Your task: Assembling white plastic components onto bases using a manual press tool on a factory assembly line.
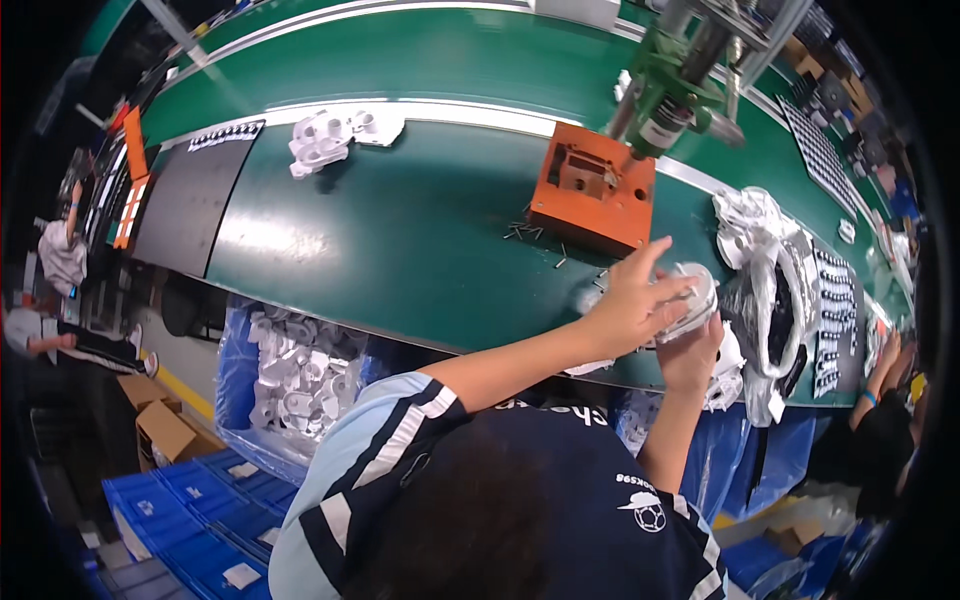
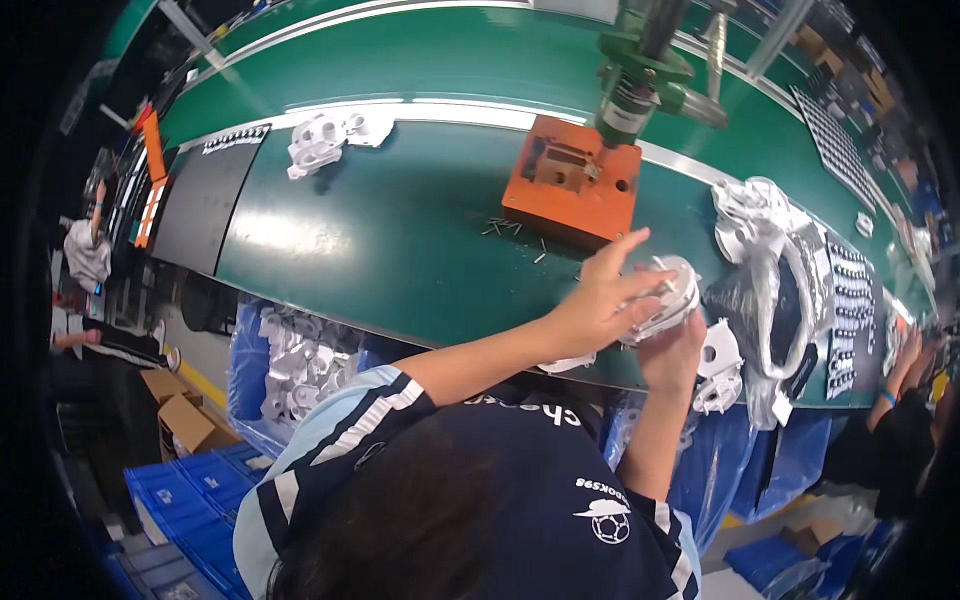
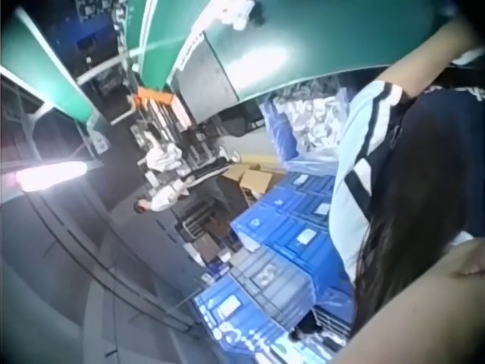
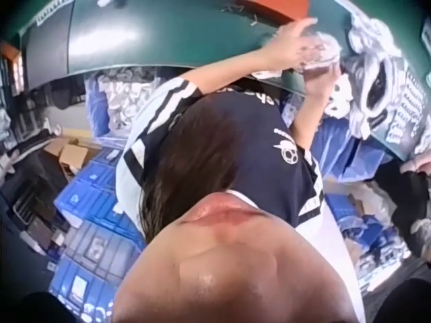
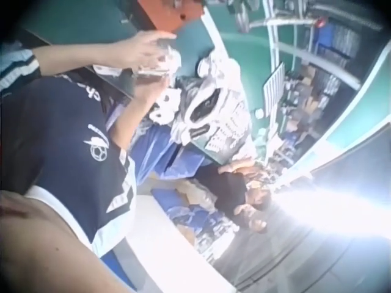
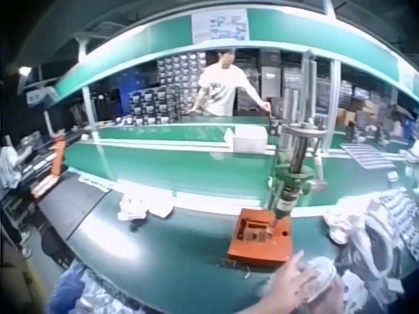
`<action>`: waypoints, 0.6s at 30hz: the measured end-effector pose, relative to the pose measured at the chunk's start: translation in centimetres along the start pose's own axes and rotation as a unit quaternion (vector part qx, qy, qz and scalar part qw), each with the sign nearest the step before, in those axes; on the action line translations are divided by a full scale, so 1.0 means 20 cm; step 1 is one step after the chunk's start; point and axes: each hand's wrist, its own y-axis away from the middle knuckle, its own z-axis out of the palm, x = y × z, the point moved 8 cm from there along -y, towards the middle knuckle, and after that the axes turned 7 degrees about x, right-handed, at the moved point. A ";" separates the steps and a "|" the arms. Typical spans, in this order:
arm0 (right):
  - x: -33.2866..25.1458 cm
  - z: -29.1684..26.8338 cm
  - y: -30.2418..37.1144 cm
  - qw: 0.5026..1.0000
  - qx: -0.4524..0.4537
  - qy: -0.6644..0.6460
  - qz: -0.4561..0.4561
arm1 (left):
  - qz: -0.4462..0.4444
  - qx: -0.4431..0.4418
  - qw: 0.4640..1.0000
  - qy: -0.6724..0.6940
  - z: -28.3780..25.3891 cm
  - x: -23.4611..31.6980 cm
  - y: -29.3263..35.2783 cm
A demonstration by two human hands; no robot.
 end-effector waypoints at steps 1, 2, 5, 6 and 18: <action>-0.03 -0.03 0.00 0.998 -0.009 0.041 -0.039 | 0.012 -0.003 1.000 -0.028 0.02 0.00 0.00; -0.05 -0.04 0.01 0.998 -0.018 0.043 -0.034 | 0.010 0.005 0.999 -0.033 0.00 -0.01 0.00; -0.14 -0.17 -0.01 0.992 0.095 0.052 -0.064 | -0.062 -0.035 0.996 0.058 -0.14 -0.01 -0.03; -0.19 -0.20 -0.03 0.976 0.094 0.168 -0.101 | -0.122 -0.064 0.985 0.100 -0.24 -0.04 -0.04; -0.32 -0.11 -0.05 0.751 0.183 0.610 -0.174 | -0.433 0.479 0.757 0.099 -2.21 -1.24 0.42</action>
